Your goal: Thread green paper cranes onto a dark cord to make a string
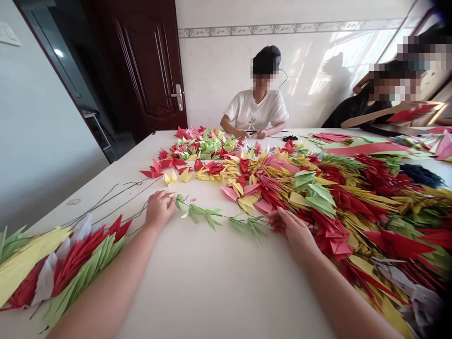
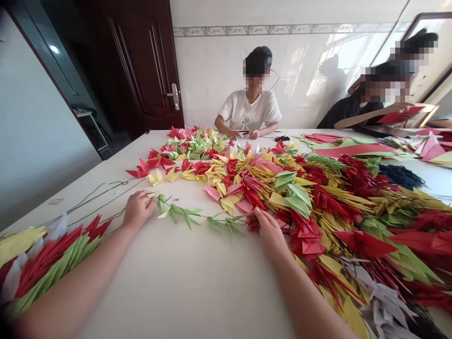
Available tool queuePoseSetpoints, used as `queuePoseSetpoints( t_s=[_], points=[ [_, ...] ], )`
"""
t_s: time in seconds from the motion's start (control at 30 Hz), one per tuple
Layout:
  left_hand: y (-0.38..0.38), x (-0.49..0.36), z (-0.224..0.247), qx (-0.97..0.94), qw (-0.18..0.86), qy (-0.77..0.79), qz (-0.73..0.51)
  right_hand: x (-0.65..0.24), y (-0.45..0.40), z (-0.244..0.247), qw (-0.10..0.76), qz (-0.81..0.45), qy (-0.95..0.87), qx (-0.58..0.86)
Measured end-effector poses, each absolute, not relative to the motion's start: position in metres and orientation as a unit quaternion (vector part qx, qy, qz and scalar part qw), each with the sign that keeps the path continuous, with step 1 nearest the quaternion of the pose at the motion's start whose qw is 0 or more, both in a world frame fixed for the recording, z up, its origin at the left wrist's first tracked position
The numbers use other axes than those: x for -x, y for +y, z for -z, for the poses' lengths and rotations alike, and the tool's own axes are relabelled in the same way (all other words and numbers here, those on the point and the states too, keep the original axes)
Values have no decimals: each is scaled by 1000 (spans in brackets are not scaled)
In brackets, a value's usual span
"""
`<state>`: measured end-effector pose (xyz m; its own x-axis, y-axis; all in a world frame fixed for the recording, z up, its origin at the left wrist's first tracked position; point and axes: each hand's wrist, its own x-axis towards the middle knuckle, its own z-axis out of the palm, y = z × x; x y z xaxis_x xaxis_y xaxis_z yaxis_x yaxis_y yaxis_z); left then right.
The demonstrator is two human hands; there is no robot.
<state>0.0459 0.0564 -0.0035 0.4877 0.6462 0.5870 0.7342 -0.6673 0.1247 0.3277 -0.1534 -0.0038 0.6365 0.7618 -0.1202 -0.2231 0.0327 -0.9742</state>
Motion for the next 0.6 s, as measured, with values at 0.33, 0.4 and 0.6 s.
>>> queuePoseSetpoints(
  t_s=[0.33,0.4,0.6],
  points=[
    [13,-51,-4,859,173,-466,119,-341,-147,8,725,-399,-168,536],
    [11,-55,-6,846,166,-499,93,-340,-146,7,717,-402,-180,540],
    [-6,-52,-32,821,111,-558,41,-338,-145,3,701,-404,-196,555]
  ],
)
